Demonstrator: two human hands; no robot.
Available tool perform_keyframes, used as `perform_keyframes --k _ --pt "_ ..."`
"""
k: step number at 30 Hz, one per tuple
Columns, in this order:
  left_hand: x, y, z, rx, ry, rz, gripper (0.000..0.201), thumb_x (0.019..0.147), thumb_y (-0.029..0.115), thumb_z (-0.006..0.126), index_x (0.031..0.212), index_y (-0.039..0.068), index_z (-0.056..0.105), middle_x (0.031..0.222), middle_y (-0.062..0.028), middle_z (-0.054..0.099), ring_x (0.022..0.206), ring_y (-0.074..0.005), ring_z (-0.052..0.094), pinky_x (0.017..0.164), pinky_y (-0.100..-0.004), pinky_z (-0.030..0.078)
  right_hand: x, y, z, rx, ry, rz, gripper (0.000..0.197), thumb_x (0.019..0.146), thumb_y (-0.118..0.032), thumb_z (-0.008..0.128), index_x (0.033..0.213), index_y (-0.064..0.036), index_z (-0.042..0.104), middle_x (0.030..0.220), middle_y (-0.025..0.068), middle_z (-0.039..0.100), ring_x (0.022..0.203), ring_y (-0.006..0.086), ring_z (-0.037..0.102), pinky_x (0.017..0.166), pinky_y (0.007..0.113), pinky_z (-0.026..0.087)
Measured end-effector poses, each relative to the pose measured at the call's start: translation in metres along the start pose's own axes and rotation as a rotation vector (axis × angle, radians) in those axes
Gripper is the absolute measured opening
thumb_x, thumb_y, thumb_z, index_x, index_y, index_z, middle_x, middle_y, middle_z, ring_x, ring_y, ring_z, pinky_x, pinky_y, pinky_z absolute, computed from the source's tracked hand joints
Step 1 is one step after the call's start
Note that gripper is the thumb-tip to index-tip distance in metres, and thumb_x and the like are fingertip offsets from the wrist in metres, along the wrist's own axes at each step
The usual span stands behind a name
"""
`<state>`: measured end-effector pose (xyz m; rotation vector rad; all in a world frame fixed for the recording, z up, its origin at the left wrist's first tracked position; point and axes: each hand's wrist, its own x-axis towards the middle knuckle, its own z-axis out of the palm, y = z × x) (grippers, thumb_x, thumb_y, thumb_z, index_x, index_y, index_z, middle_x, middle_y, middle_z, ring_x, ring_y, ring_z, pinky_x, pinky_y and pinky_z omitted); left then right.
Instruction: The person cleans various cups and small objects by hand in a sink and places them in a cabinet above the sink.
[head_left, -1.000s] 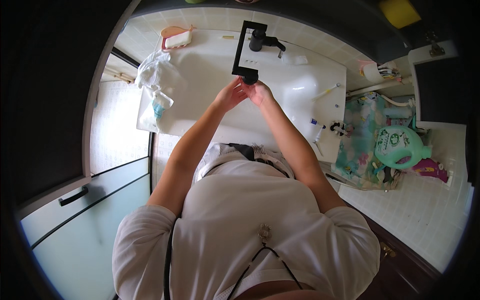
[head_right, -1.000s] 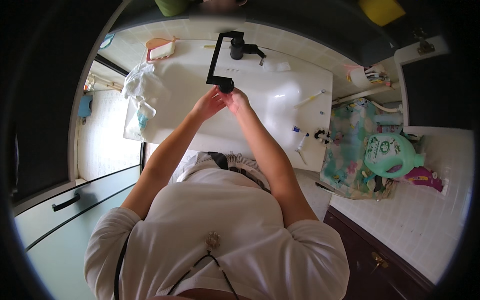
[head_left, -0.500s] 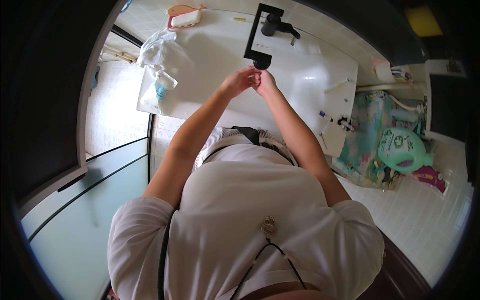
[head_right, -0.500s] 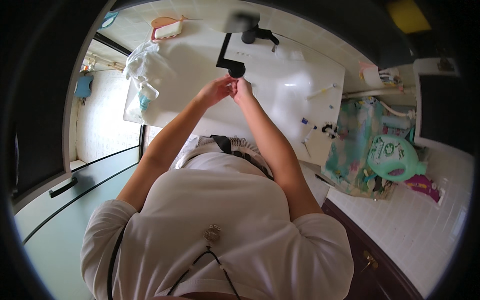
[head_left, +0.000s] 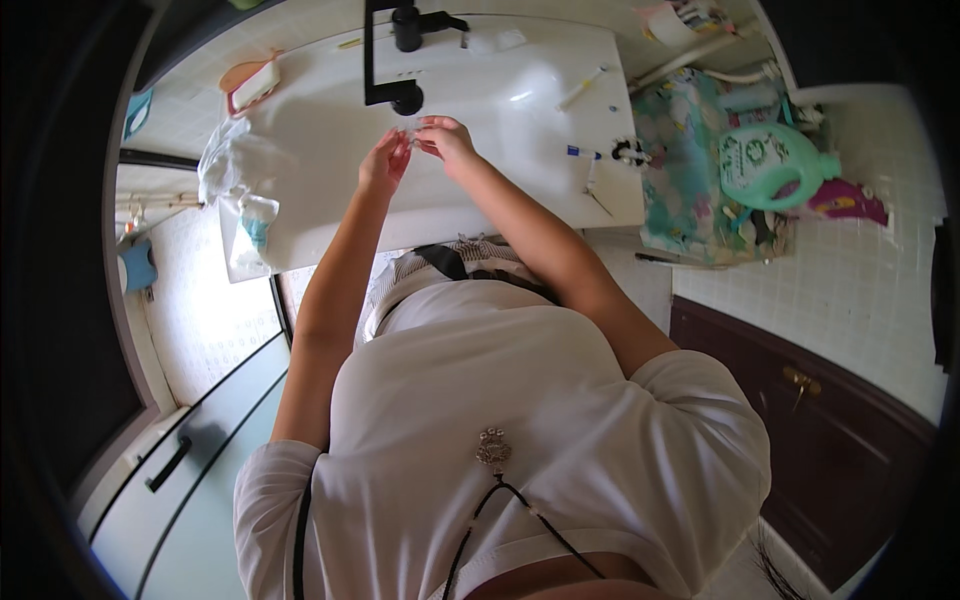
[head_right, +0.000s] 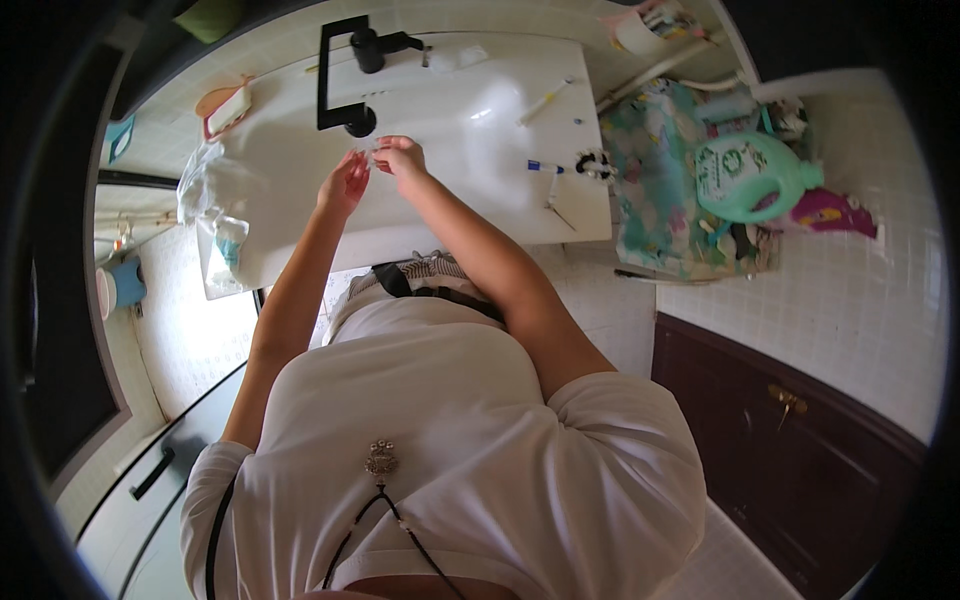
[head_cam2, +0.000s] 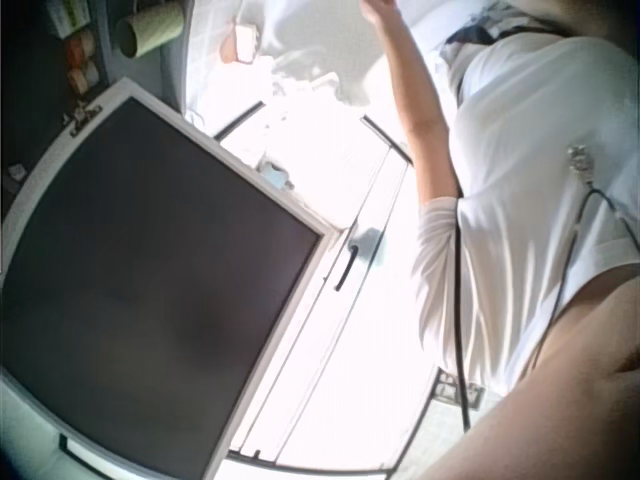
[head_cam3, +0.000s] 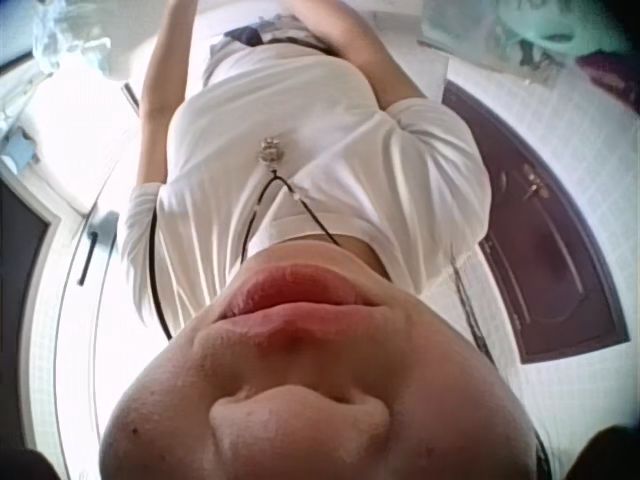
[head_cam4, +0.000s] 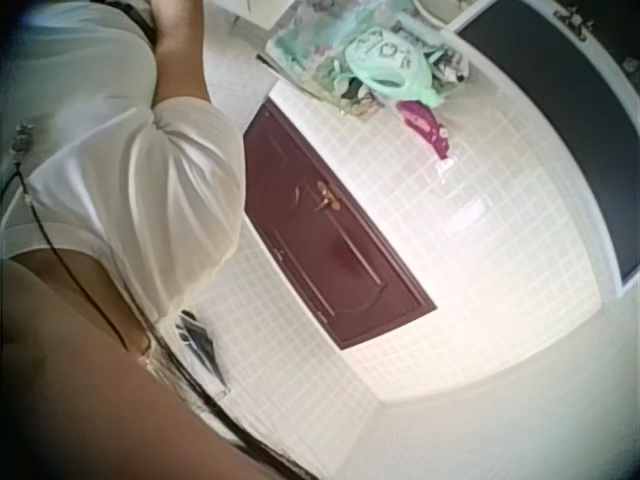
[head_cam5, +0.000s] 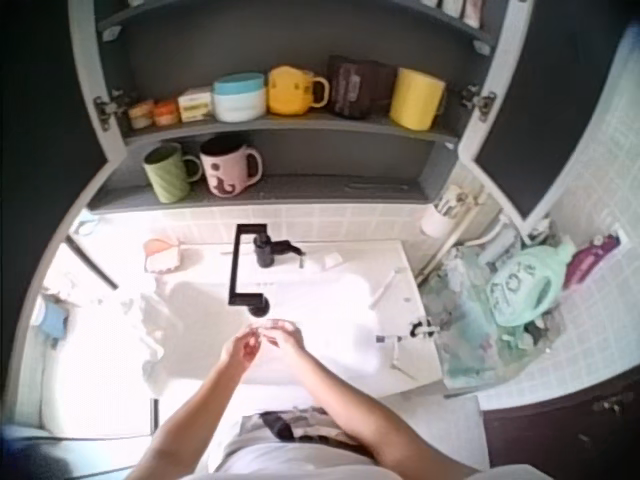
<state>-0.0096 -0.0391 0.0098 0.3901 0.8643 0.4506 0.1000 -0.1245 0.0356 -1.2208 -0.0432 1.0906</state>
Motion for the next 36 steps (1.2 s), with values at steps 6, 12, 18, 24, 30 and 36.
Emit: perform_keyframes --k 6,12,18,24,30,36 --pt "-0.004 -0.031 0.035 0.134 -0.086 -0.164 0.025 0.081 0.010 0.061 0.105 0.015 0.057 0.088 0.0038 0.061 0.075 -0.0057 0.056 0.069 -0.0215 0.047 -0.020 -0.012 -0.057 0.066 0.083 -0.049 0.023 0.071 0.002 0.061 0.092 -0.0016 0.055 0.083 0.0075 0.059 0.073 0.0149 0.059 0.062 0.025 0.050" --pt "-0.004 -0.071 0.082 0.441 -0.304 -0.276 0.019 0.084 0.011 0.058 0.103 0.013 0.057 0.089 0.0056 0.059 0.079 -0.0043 0.054 0.071 -0.0214 0.045 -0.046 -0.020 -0.085 -0.296 0.361 -0.292 0.017 0.074 0.006 0.049 0.088 -0.0006 0.057 0.078 0.0065 0.060 0.069 0.0124 0.057 0.060 0.024 0.047" --pt "-0.007 -0.112 0.134 0.585 -0.398 -0.314 0.023 0.084 0.012 0.056 0.106 0.008 0.057 0.090 -0.0007 0.060 0.081 -0.0111 0.056 0.074 -0.0234 0.047 -0.066 -0.027 -0.141 -0.434 0.668 -0.565 0.008 0.074 -0.006 0.059 0.081 -0.0031 0.059 0.072 0.0067 0.061 0.064 0.0163 0.058 0.059 0.028 0.047" --pt "-0.018 -0.158 0.173 0.829 -0.532 -0.462 0.025 0.086 0.015 0.052 0.110 0.006 0.055 0.097 -0.0055 0.061 0.085 -0.0175 0.060 0.075 -0.0282 0.049 -0.111 -0.051 -0.188 -0.899 1.143 -0.515 0.026 0.070 -0.022 0.069 0.089 -0.0071 0.058 0.091 0.0081 0.057 0.090 0.0277 0.050 0.078 0.038 0.040" --pt "-0.009 -0.183 0.197 0.900 -0.524 -0.495 0.022 0.087 0.019 0.051 0.105 0.008 0.056 0.097 -0.0051 0.061 0.087 -0.0183 0.060 0.074 -0.0298 0.048 -0.126 -0.067 -0.210 -1.229 1.072 -0.233 0.029 0.070 -0.026 0.067 0.089 -0.0067 0.057 0.086 0.0086 0.058 0.089 0.0275 0.052 0.074 0.040 0.043" --pt "-0.010 -0.187 0.205 0.832 -0.512 -0.580 0.023 0.089 0.019 0.046 0.108 0.007 0.052 0.107 -0.0079 0.057 0.097 -0.0215 0.055 0.083 -0.0334 0.045 -0.122 -0.073 -0.219 -1.215 0.937 -0.087 0.028 0.073 -0.031 0.065 0.087 -0.0076 0.061 0.083 0.0099 0.061 0.086 0.0257 0.055 0.071 0.037 0.046"
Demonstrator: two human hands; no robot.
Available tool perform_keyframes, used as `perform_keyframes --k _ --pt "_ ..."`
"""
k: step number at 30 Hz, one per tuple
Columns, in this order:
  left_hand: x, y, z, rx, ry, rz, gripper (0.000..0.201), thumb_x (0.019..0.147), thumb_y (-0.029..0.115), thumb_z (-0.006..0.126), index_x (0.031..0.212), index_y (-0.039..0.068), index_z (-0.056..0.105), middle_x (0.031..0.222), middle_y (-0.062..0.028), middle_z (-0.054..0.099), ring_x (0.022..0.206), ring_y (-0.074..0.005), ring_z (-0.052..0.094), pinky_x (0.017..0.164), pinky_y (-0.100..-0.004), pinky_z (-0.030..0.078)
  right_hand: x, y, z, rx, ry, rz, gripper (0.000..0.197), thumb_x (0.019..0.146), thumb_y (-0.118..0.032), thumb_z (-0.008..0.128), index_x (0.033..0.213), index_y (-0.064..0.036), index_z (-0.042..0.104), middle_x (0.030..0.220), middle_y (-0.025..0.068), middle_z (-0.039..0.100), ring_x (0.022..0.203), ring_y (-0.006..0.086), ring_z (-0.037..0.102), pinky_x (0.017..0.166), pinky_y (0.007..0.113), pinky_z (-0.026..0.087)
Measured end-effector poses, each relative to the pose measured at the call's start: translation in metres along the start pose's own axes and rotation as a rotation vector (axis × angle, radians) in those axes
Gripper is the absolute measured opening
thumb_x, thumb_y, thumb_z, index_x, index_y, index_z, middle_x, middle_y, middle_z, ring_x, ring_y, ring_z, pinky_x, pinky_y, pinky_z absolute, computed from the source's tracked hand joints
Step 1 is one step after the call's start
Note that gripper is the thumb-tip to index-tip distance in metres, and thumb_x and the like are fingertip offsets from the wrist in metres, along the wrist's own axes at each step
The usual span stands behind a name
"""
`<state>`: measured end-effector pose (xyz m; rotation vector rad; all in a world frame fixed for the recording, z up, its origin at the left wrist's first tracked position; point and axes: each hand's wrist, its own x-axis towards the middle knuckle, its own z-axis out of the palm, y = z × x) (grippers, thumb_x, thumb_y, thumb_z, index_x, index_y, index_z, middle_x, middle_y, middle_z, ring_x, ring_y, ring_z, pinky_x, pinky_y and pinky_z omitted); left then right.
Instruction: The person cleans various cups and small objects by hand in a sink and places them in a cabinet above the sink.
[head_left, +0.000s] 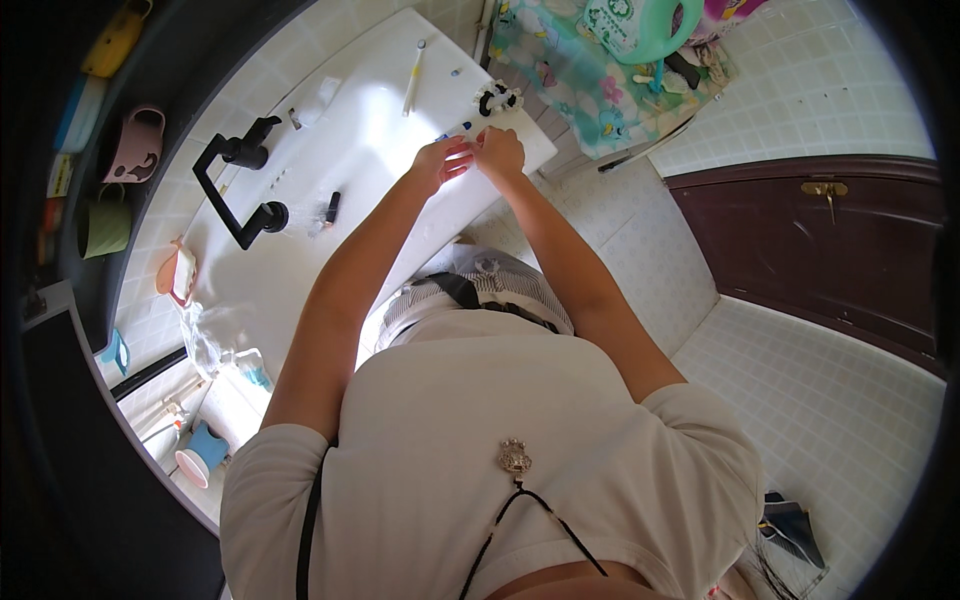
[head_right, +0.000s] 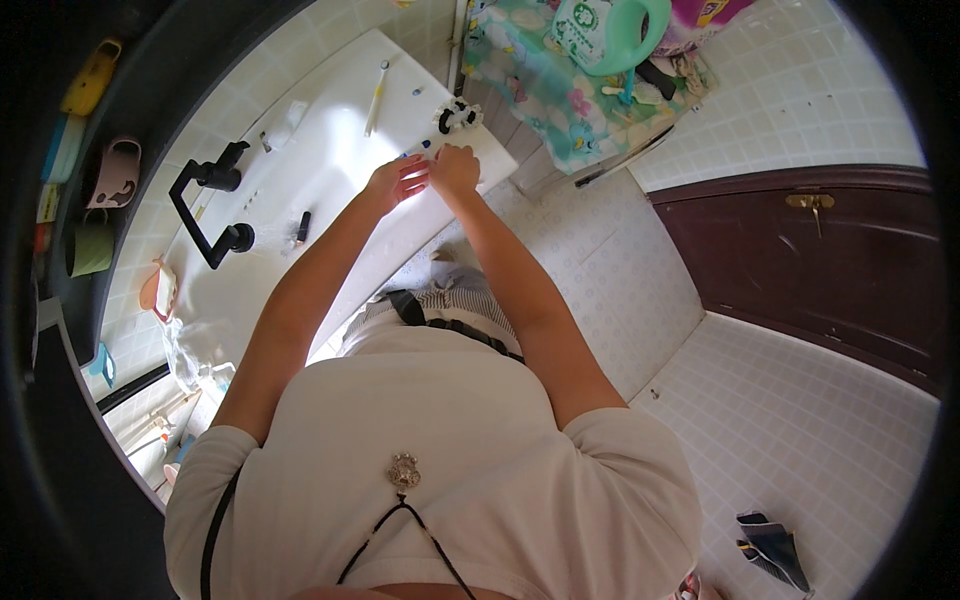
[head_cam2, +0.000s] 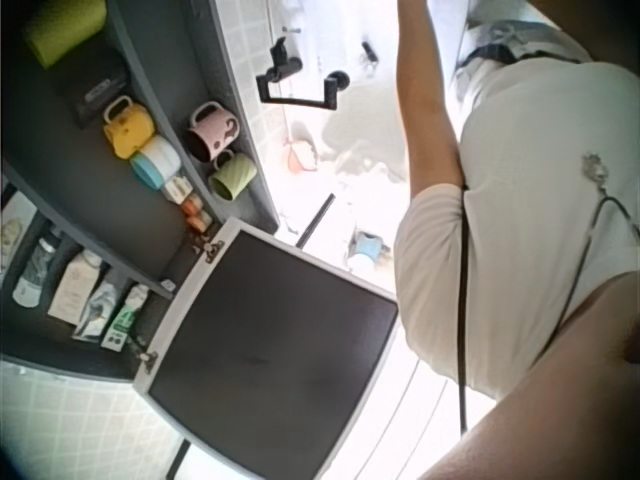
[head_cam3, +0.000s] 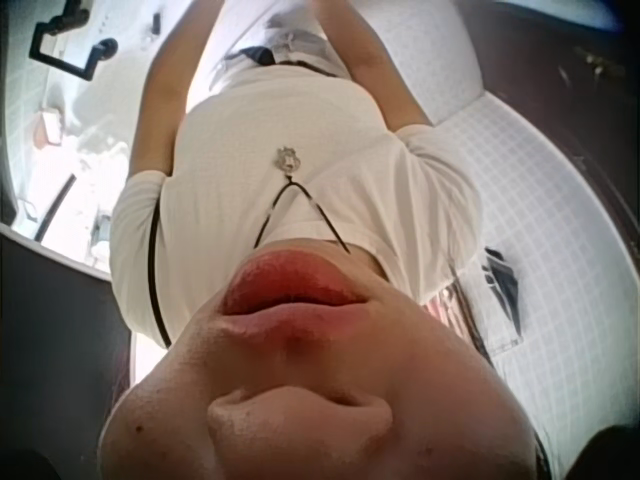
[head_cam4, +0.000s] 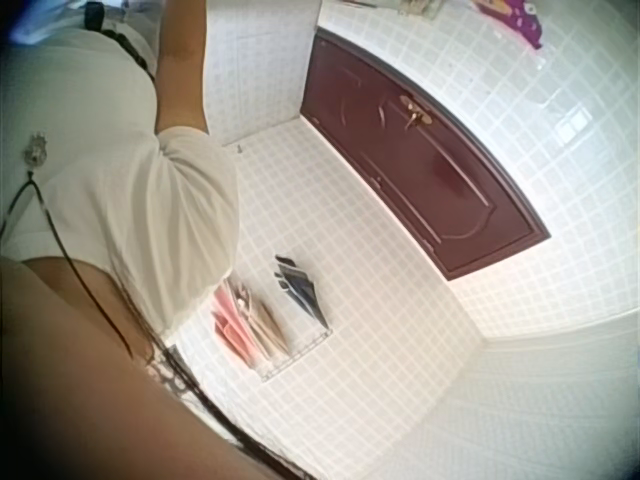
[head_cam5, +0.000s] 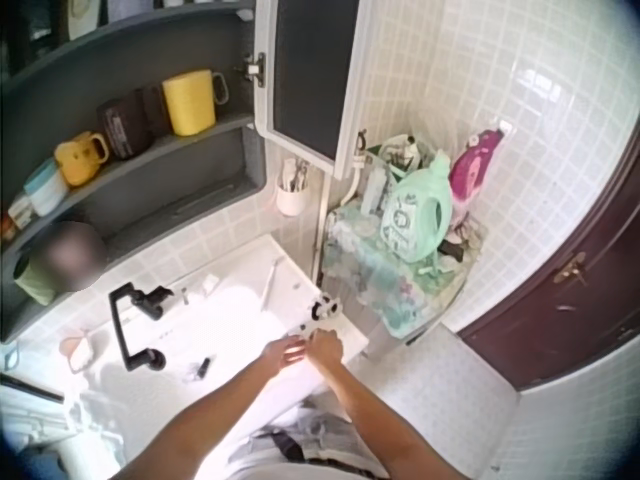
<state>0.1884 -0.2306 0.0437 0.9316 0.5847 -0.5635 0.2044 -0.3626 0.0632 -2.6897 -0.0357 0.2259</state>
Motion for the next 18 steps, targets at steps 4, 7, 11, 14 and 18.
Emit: perform_keyframes --k 4,7,11,14,18 --pt "0.002 0.001 0.002 -0.066 -0.003 -0.014 0.024 0.090 0.019 0.045 0.109 0.007 0.052 0.107 -0.0071 0.057 0.098 -0.0212 0.055 0.083 -0.0332 0.045 0.001 0.002 -0.001 0.061 0.023 -0.018 0.023 0.073 -0.027 0.063 0.086 -0.0085 0.063 0.083 0.0094 0.061 0.085 0.0246 0.055 0.070 0.035 0.046" --pt "-0.001 -0.001 0.002 -0.097 -0.036 0.082 0.026 0.090 0.020 0.045 0.111 0.007 0.051 0.106 -0.0057 0.056 0.097 -0.0199 0.054 0.082 -0.0327 0.045 -0.011 -0.006 -0.005 0.168 0.193 -0.164 0.018 0.076 -0.022 0.060 0.088 -0.0086 0.062 0.085 0.0095 0.060 0.084 0.0250 0.055 0.069 0.035 0.046" --pt "-0.011 -0.002 -0.013 -0.126 -0.118 0.165 0.024 0.091 0.024 0.046 0.109 0.010 0.053 0.101 -0.0032 0.056 0.089 -0.0159 0.055 0.077 -0.0301 0.046 -0.026 -0.034 0.002 0.249 0.317 -0.332 0.016 0.079 -0.016 0.056 0.093 -0.0083 0.061 0.084 0.0099 0.058 0.082 0.0259 0.055 0.068 0.036 0.045" --pt "-0.025 -0.005 -0.039 -0.160 0.044 0.219 0.024 0.090 0.030 0.049 0.100 0.009 0.056 0.093 -0.0035 0.059 0.081 -0.0154 0.058 0.074 -0.0272 0.048 -0.025 -0.051 0.024 0.357 0.135 -0.410 0.016 0.082 -0.020 0.053 0.092 -0.0072 0.058 0.084 0.0130 0.057 0.080 0.0304 0.056 0.068 0.041 0.045" --pt "-0.054 -0.008 -0.089 -0.271 0.194 0.234 0.024 0.088 0.028 0.053 0.103 0.009 0.056 0.092 -0.0043 0.060 0.080 -0.0159 0.060 0.072 -0.0269 0.050 -0.033 -0.089 0.049 0.320 -0.120 -0.455 0.023 0.084 -0.025 0.051 0.095 -0.0062 0.057 0.088 0.0127 0.062 0.077 0.0273 0.060 0.066 0.037 0.046"
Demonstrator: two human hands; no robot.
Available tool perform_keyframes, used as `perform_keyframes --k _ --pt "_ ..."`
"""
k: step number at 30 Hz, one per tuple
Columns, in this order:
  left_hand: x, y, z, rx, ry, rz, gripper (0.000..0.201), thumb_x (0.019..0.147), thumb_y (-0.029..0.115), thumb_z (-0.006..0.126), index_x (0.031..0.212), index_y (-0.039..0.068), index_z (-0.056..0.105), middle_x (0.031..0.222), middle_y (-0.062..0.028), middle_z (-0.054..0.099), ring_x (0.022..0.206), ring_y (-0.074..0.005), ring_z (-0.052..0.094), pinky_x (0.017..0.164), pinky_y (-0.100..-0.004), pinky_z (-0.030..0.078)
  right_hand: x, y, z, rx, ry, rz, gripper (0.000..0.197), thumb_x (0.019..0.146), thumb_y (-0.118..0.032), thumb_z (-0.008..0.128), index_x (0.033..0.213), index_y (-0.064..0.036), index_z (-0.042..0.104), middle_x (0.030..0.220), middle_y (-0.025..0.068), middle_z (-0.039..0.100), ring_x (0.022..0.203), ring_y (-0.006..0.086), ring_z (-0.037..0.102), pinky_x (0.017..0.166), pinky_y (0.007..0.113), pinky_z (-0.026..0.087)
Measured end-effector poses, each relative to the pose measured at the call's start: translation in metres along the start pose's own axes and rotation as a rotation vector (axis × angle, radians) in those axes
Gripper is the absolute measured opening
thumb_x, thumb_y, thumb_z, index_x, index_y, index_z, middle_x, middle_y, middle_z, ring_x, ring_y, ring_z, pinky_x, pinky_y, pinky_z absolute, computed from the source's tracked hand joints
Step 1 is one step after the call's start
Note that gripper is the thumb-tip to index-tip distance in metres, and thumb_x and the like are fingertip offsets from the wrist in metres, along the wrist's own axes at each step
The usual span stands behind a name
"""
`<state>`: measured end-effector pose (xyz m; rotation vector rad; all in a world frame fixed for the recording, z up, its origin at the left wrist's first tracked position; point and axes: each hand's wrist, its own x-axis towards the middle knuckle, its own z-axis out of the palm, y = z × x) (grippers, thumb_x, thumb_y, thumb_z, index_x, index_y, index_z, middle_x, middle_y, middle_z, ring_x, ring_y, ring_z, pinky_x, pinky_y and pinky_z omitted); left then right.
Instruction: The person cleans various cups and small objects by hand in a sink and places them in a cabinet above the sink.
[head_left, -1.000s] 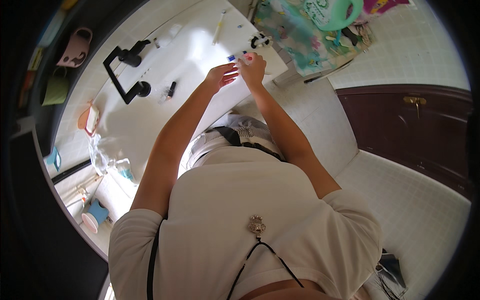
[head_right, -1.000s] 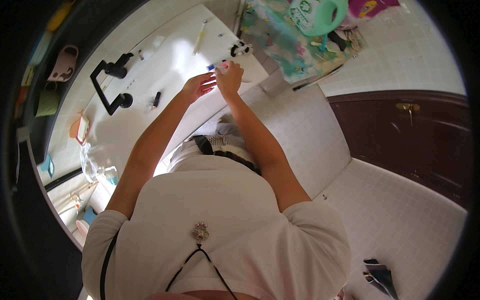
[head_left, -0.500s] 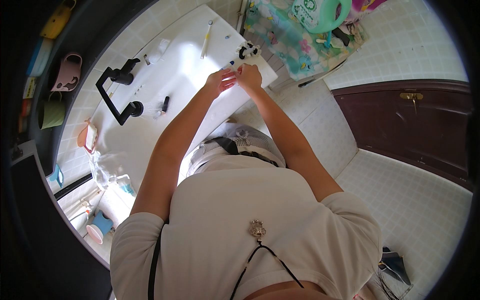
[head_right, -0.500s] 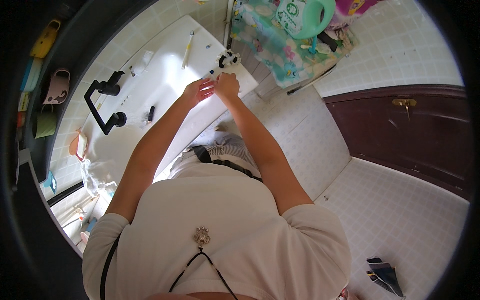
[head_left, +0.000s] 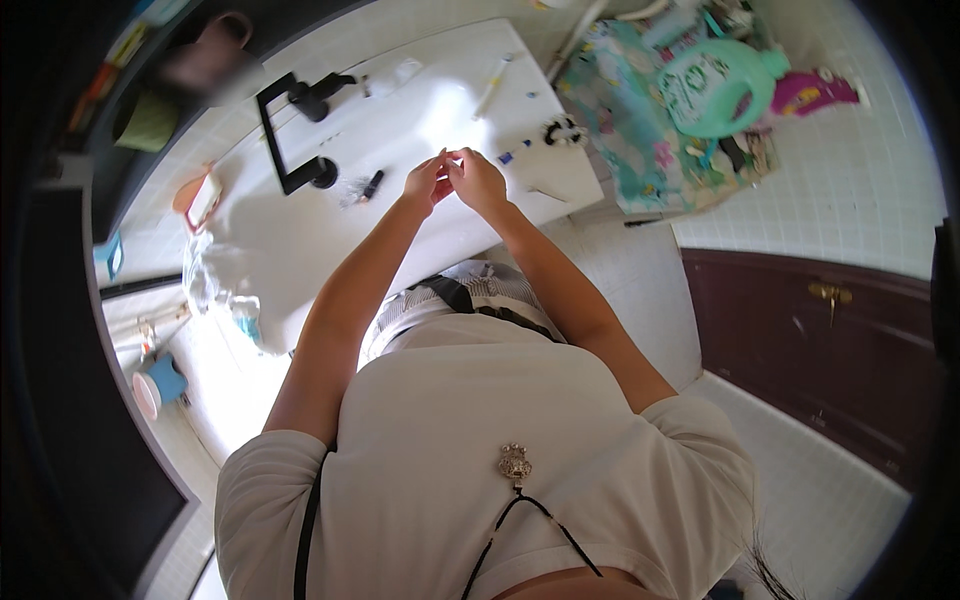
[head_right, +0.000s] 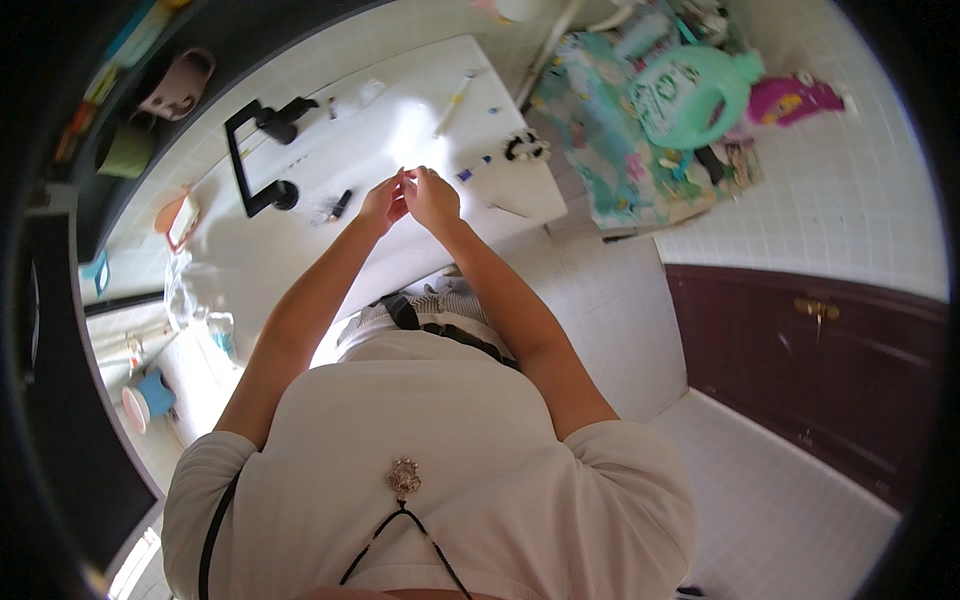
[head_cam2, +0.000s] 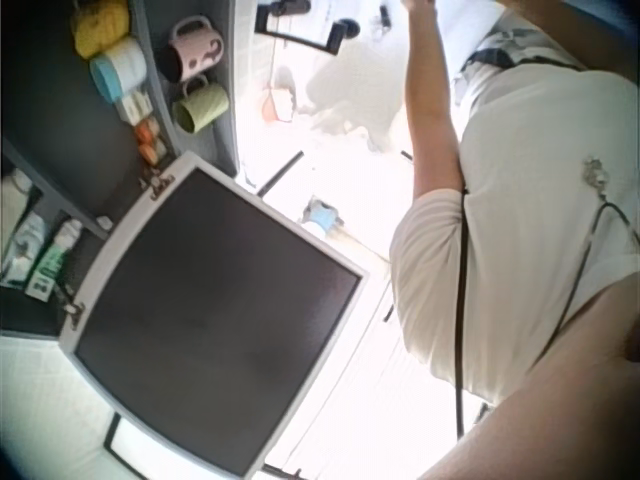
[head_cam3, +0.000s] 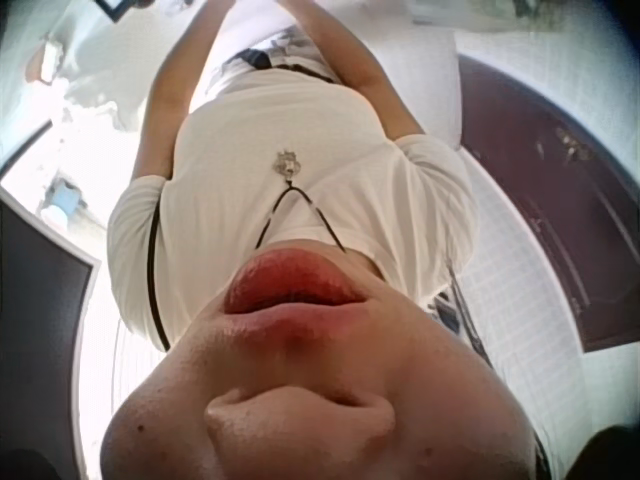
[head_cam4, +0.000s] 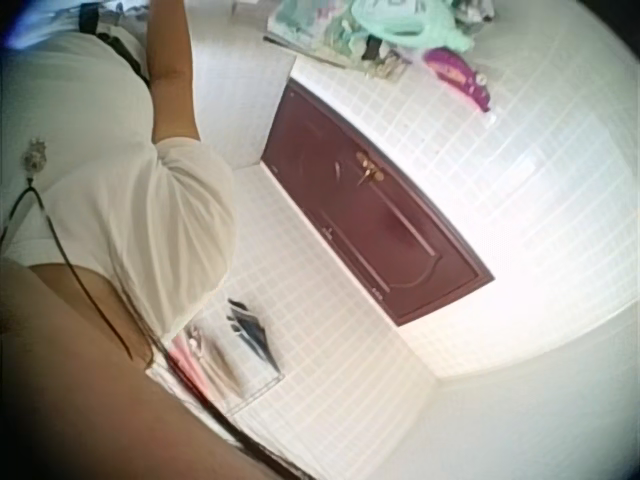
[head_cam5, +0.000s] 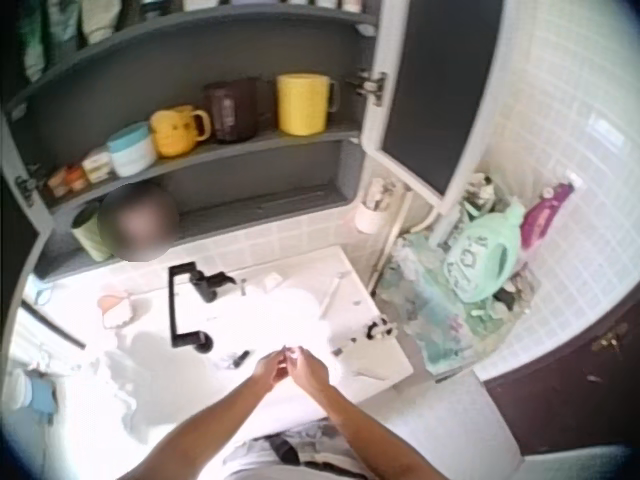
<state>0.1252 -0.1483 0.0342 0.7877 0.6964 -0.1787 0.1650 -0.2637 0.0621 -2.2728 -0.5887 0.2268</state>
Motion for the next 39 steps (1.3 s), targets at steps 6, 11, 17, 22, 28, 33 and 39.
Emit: perform_keyframes --k 6,11,17,22,28,33,39 --pt "-0.020 0.017 -0.080 -0.091 0.251 0.123 0.021 0.084 0.030 0.058 0.098 0.014 0.060 0.090 -0.0005 0.060 0.079 -0.0130 0.058 0.071 -0.0253 0.048 0.014 -0.049 0.059 -0.028 -0.300 -0.040 0.031 0.086 -0.034 0.047 0.095 -0.0053 0.057 0.084 0.0127 0.063 0.074 0.0275 0.061 0.066 0.038 0.046" --pt "-0.040 0.035 -0.112 -0.092 0.372 0.141 0.023 0.083 0.036 0.060 0.096 0.018 0.062 0.086 0.0042 0.058 0.087 -0.0087 0.053 0.076 -0.0271 0.041 0.031 -0.073 0.094 0.233 -0.492 -0.011 0.033 0.087 -0.036 0.048 0.089 -0.0035 0.056 0.072 0.0081 0.061 0.060 0.0184 0.058 0.056 0.033 0.047" --pt "-0.033 0.034 -0.145 -0.184 0.352 0.181 0.016 0.087 0.020 0.046 0.091 0.012 0.059 0.077 0.0003 0.056 0.076 -0.0135 0.055 0.074 -0.0318 0.045 0.046 -0.091 0.121 0.743 -0.830 0.416 0.022 0.091 -0.025 0.044 0.087 -0.0046 0.052 0.071 0.0033 0.055 0.054 0.0120 0.052 0.047 0.025 0.045" --pt "-0.031 0.037 -0.141 -0.373 0.236 0.180 0.033 0.090 0.028 0.032 0.088 0.004 0.054 0.077 -0.0091 0.058 0.069 -0.0205 0.058 0.071 -0.0363 0.049 0.059 -0.087 0.154 0.850 -0.815 0.480 0.017 0.084 -0.018 0.048 0.094 -0.0048 0.053 0.080 0.0044 0.058 0.067 0.0108 0.053 0.060 0.029 0.045" --pt "-0.039 0.034 -0.136 -0.490 0.217 0.180 0.044 0.090 0.041 0.030 0.099 0.005 0.054 0.096 -0.0117 0.059 0.089 -0.0246 0.057 0.083 -0.0393 0.044 0.051 -0.108 0.157 0.706 -0.709 0.470 0.024 0.082 -0.025 0.053 0.092 -0.0048 0.063 0.083 0.0055 0.062 0.074 0.0114 0.055 0.063 0.027 0.044" --pt "-0.034 0.030 -0.148 -0.613 0.262 0.182 0.040 0.089 0.043 0.035 0.094 0.008 0.055 0.095 -0.0098 0.059 0.088 -0.0239 0.057 0.081 -0.0400 0.045 0.050 -0.108 0.162 0.847 -0.776 0.534 0.019 0.082 -0.023 0.055 0.084 -0.0052 0.062 0.076 0.0032 0.060 0.070 0.0099 0.055 0.061 0.026 0.045" --pt "-0.035 0.037 -0.136 -0.640 0.246 0.191 0.037 0.088 0.044 0.038 0.084 0.011 0.053 0.074 -0.0045 0.057 0.074 -0.0192 0.056 0.071 -0.0374 0.045 0.048 -0.113 0.158 0.906 -0.673 0.527 0.013 0.084 -0.018 0.052 0.078 -0.0068 0.057 0.073 0.0022 0.057 0.062 0.0090 0.052 0.053 0.025 0.044"
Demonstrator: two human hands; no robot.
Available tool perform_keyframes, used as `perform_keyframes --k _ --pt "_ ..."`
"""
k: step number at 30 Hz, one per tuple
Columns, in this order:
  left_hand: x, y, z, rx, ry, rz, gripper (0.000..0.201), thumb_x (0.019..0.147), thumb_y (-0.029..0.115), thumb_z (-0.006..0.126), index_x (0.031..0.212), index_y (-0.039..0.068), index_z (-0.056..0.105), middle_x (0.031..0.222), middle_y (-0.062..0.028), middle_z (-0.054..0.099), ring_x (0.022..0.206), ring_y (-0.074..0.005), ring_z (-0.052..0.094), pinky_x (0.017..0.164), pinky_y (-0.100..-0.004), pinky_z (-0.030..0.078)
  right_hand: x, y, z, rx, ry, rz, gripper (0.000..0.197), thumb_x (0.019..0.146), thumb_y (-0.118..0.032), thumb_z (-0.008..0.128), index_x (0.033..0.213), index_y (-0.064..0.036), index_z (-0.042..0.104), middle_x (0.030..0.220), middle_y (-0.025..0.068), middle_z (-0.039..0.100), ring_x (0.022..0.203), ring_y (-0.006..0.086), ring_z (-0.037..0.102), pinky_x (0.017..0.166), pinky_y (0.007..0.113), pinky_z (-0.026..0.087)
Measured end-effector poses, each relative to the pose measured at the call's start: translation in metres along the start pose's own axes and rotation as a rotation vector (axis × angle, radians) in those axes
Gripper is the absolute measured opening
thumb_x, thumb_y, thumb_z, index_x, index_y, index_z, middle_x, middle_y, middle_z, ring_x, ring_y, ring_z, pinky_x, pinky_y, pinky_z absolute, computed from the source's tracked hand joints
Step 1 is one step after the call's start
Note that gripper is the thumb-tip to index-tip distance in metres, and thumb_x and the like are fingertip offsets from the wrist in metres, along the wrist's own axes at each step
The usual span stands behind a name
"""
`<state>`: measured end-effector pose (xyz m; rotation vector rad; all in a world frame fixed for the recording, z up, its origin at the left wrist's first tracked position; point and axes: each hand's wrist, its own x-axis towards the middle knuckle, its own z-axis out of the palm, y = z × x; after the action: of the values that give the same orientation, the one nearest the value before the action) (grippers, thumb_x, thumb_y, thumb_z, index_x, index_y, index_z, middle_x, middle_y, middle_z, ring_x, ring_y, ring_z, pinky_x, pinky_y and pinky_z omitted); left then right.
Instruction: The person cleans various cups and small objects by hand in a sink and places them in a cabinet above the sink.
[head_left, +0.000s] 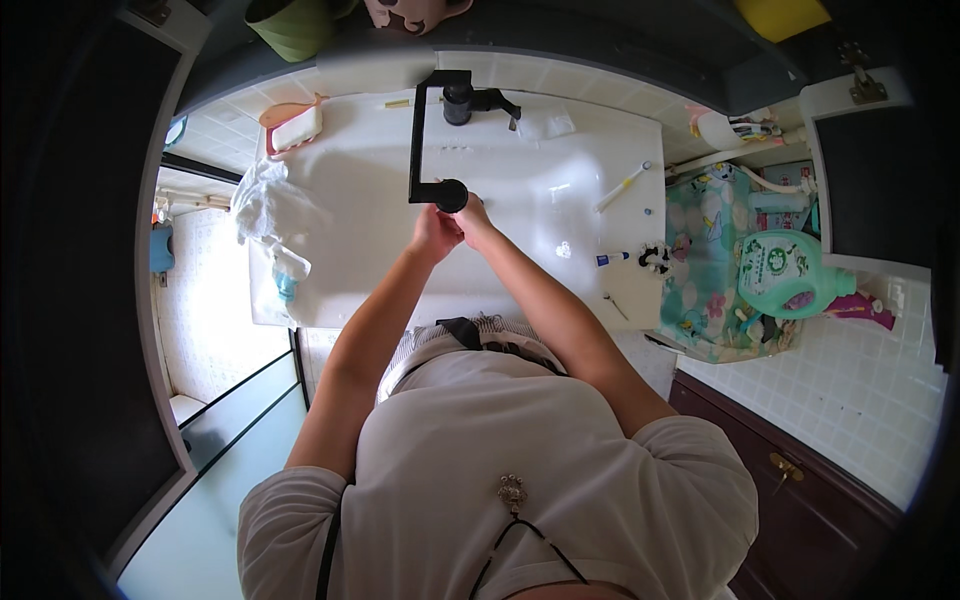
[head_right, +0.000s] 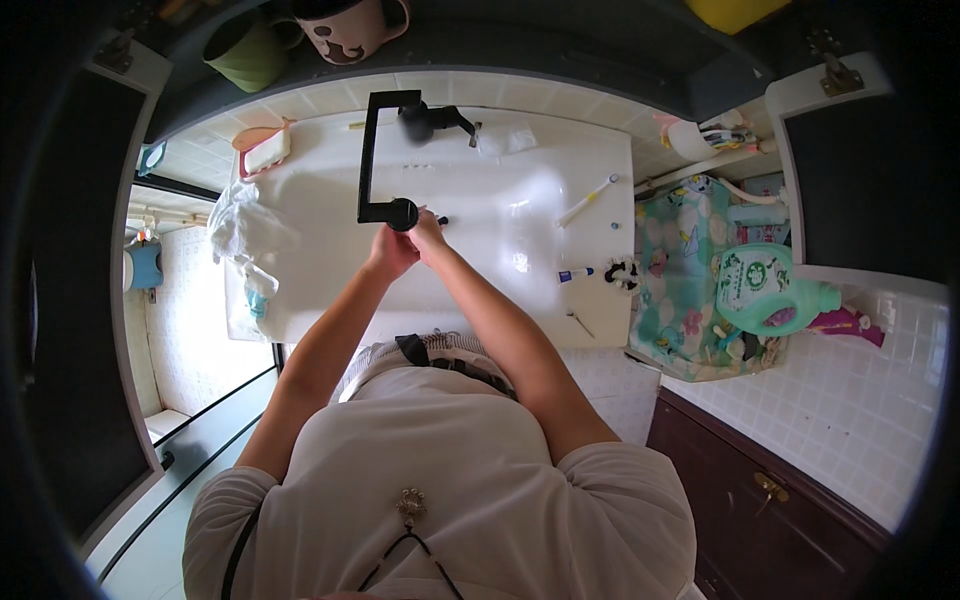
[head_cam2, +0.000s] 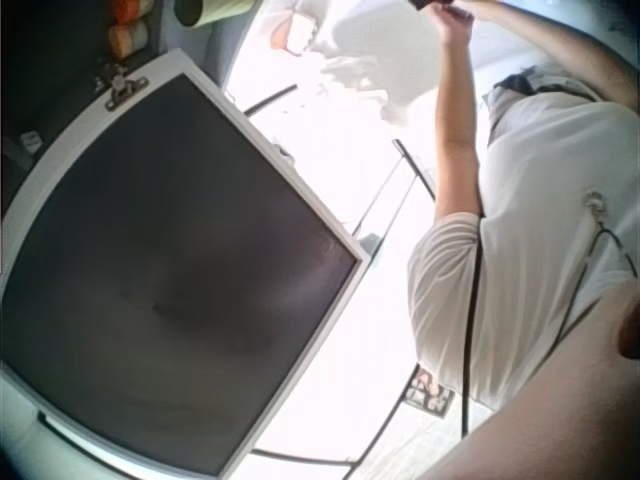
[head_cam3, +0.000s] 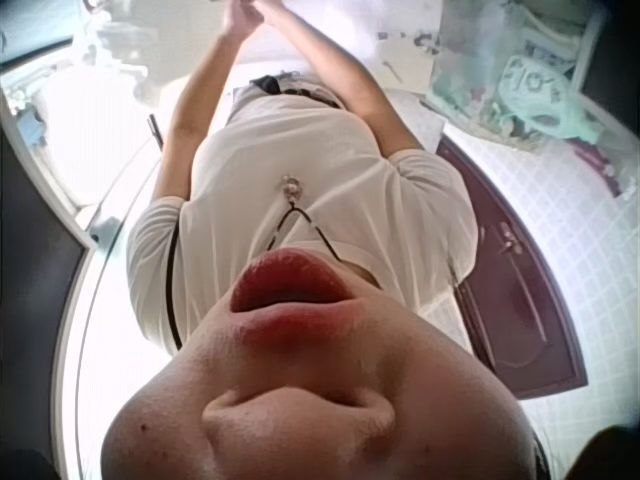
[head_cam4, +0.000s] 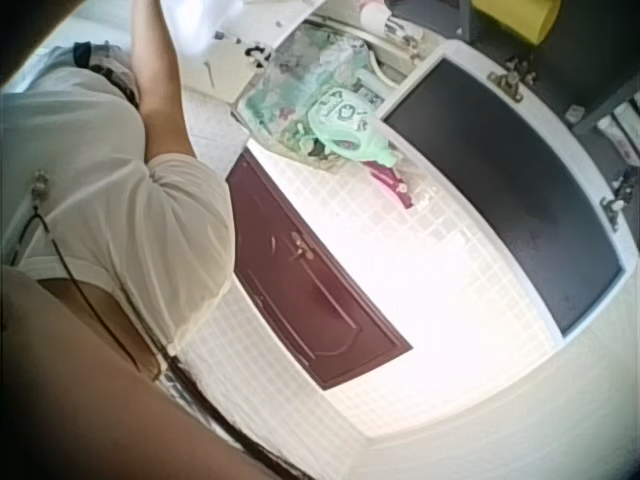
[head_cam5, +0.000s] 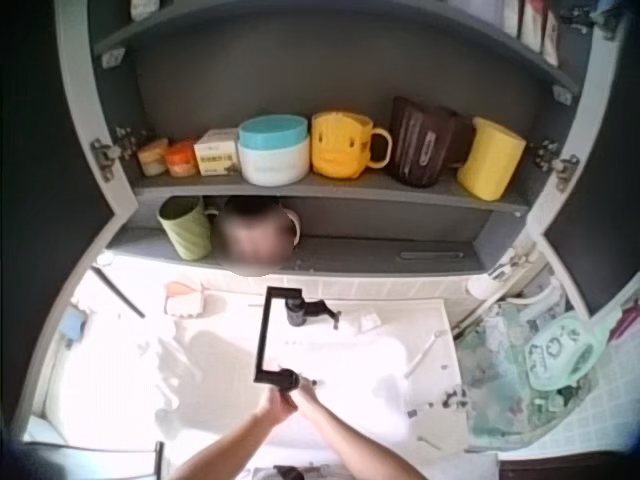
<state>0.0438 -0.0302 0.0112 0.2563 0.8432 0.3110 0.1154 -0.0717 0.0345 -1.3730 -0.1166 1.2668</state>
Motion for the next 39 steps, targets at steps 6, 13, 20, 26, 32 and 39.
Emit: perform_keyframes --k 6,13,20,26,32,39 --pt "0.008 -0.001 -0.008 -0.085 -0.039 0.038 0.036 0.087 0.043 0.040 0.073 0.012 0.051 0.060 -0.0002 0.044 0.057 -0.0142 0.043 0.061 -0.0319 0.041 -0.001 -0.002 0.006 0.130 0.016 0.076 0.013 0.087 -0.020 0.047 0.087 -0.0092 0.055 0.067 0.0010 0.053 0.056 0.0088 0.050 0.045 0.023 0.039" --pt "-0.011 0.003 0.003 -0.028 -0.064 -0.009 0.038 0.087 0.044 0.040 0.069 0.012 0.051 0.060 -0.0017 0.046 0.059 -0.0169 0.045 0.065 -0.0335 0.041 0.011 0.006 -0.015 0.063 -0.061 0.029 0.016 0.089 -0.020 0.042 0.082 -0.0104 0.052 0.061 -0.0003 0.052 0.045 0.0104 0.045 0.041 0.023 0.036" --pt "0.009 -0.003 -0.023 -0.144 -0.237 0.087 0.045 0.087 0.051 0.038 0.073 0.011 0.052 0.066 -0.0033 0.050 0.070 -0.0183 0.050 0.074 -0.0361 0.043 -0.013 -0.011 0.008 0.267 -0.152 -0.072 0.013 0.084 -0.011 0.043 0.084 -0.0079 0.056 0.064 0.0003 0.053 0.052 0.0090 0.047 0.048 0.022 0.038" --pt "-0.020 0.012 0.002 -0.038 -0.134 0.047 0.038 0.092 0.043 0.033 0.092 0.009 0.051 0.078 -0.0026 0.052 0.084 -0.0190 0.054 0.086 -0.0386 0.043 -0.019 -0.013 -0.001 -0.013 -0.082 -0.241 0.015 0.080 -0.006 0.047 0.089 -0.0039 0.058 0.067 -0.0003 0.055 0.056 0.0087 0.048 0.051 0.022 0.039" --pt "-0.010 0.006 -0.012 0.058 -0.337 0.036 0.030 0.093 0.030 0.033 0.099 0.006 0.051 0.090 -0.0051 0.057 0.086 -0.0195 0.055 0.087 -0.0372 0.044 -0.009 -0.004 -0.023 -0.883 0.113 -0.558 0.020 0.079 -0.012 0.054 0.098 -0.0085 0.060 0.076 0.0071 0.062 0.082 0.0231 0.058 0.073 0.032 0.044" --pt "-0.016 0.004 -0.021 0.213 -0.209 0.077 0.017 0.091 0.018 0.038 0.092 0.008 0.051 0.085 -0.0033 0.055 0.079 -0.0158 0.055 0.079 -0.0315 0.047 -0.011 0.020 -0.040 -0.749 0.254 -0.772 0.042 0.075 -0.023 0.063 0.111 -0.0026 0.051 0.107 0.0179 0.054 0.096 0.0289 0.055 0.085 0.033 0.042"
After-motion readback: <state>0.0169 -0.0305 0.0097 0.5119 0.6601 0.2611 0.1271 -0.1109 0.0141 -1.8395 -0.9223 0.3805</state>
